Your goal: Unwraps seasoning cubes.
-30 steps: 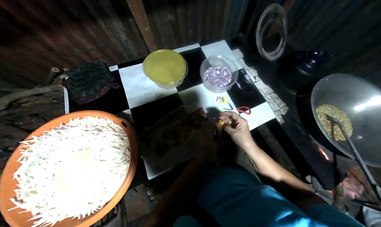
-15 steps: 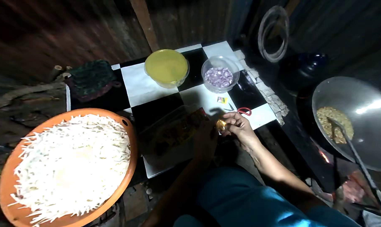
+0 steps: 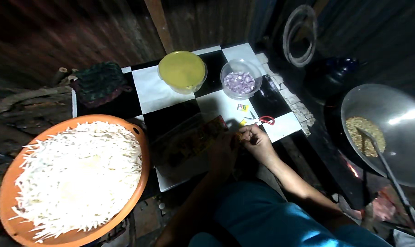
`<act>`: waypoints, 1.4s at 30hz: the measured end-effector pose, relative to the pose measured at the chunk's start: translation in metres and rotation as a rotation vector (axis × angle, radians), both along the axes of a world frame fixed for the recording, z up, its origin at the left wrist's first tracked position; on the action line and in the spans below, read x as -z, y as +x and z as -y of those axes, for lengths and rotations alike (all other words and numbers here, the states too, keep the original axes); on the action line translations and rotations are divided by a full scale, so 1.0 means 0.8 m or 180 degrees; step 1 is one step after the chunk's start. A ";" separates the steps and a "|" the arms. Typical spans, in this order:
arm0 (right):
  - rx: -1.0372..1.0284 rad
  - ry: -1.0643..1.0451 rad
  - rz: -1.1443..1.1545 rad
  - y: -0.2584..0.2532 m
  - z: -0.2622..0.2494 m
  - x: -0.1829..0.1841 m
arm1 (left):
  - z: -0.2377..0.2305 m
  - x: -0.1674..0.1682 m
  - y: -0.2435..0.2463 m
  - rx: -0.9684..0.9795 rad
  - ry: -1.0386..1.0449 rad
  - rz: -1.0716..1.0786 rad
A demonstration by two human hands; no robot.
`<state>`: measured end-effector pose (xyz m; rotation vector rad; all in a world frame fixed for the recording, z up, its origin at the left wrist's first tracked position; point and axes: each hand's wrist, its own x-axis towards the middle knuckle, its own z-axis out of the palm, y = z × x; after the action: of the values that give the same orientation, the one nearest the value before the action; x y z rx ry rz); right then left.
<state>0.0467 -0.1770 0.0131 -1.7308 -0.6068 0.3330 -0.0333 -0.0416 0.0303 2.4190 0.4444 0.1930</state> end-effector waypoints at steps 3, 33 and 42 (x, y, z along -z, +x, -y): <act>0.0019 -0.0049 -0.0051 0.001 0.001 -0.001 | -0.001 -0.010 0.001 0.0052 0.0170 -0.0424; 0.0031 0.0606 -0.1165 0.023 0.019 -0.001 | -0.013 0.002 -0.002 -0.0544 -0.2573 0.0290; 0.0172 -0.0006 -0.0048 0.019 0.017 0.003 | 0.004 -0.005 -0.006 -0.0336 -0.1772 0.0294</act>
<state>0.0618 -0.1907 0.0105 -1.7417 -0.5481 0.3084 -0.0379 -0.0452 0.0341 1.8369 0.5067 0.1955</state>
